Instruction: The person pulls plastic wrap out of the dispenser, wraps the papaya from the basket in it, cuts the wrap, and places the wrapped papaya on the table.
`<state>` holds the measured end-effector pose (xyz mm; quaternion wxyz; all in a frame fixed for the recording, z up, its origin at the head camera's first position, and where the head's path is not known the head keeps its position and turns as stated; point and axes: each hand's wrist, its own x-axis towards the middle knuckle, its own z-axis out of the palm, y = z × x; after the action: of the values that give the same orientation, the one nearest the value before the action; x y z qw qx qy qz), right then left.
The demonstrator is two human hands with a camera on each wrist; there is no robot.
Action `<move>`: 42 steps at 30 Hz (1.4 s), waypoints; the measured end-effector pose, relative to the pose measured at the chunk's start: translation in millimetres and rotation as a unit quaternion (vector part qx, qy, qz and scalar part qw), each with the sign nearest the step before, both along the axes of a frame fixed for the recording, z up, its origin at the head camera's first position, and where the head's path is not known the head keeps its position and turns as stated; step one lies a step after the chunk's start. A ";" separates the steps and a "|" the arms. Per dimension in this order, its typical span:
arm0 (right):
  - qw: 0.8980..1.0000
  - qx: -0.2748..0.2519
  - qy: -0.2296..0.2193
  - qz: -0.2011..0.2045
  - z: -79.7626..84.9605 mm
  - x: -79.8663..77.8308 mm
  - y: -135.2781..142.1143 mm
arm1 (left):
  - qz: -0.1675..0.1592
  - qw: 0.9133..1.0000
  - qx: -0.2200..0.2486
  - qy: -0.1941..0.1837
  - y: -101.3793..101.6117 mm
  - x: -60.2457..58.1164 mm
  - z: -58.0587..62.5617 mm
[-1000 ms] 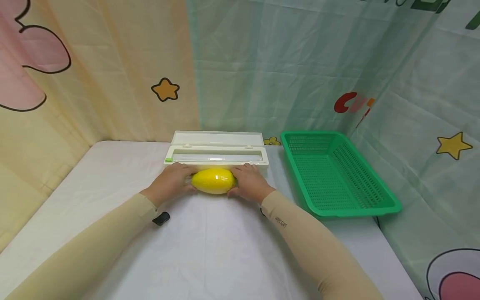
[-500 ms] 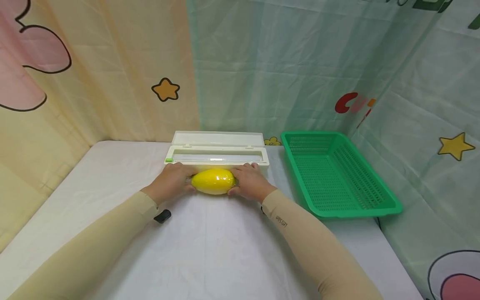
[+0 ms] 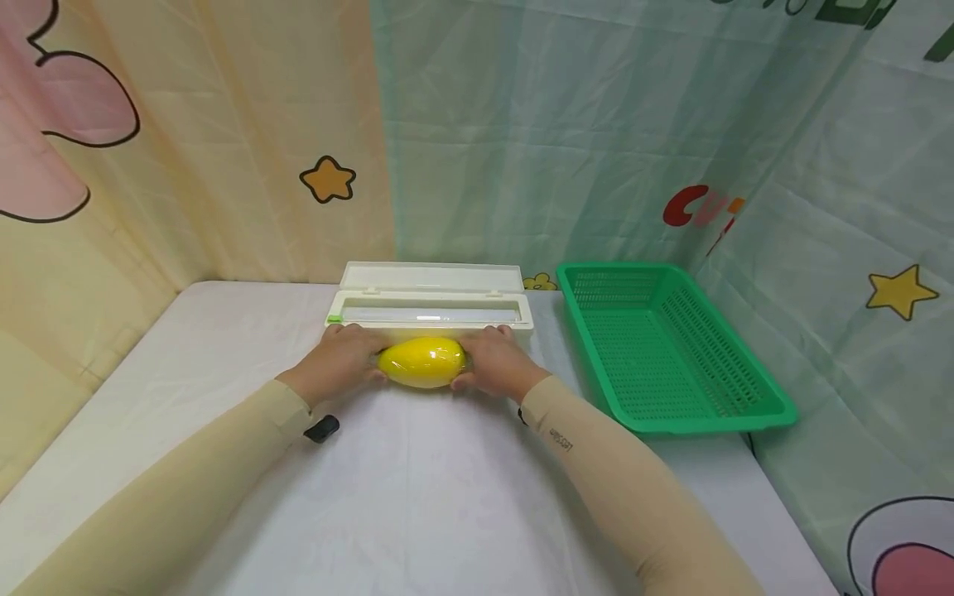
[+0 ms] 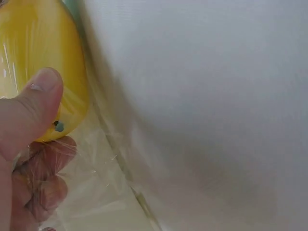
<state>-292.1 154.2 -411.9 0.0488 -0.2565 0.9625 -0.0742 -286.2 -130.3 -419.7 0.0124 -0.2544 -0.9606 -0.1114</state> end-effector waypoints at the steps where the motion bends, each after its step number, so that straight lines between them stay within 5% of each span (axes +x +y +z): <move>1: 1.000 -0.007 0.001 0.000 0.8 1.3 0.2 | 0.000 1.000 -0.001 0.000 0.1 0.2 0.4; 11: 0.997 -0.038 0.060 0.003 1.5 15.1 3.5 | 0.012 1.000 0.002 -0.010 1.5 1.6 3.7; 21: 0.998 -0.050 0.047 0.001 -7.0 9.2 4.6 | 0.014 0.999 0.027 -0.035 -6.7 0.0 -0.6; 30: 0.996 -0.073 0.043 0.005 -9.8 7.5 6.9 | -0.022 0.999 0.038 -0.004 -18.2 0.2 -2.2; 42: 0.997 -0.074 0.037 0.004 -11.4 6.1 8.1 | 0.002 0.998 0.027 -0.060 -25.1 7.4 2.8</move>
<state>-286.0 162.3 -423.2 -0.0057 -0.2657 0.9544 -0.1357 -278.9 -155.4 -416.9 -0.0382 -0.2449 -0.9568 -0.1519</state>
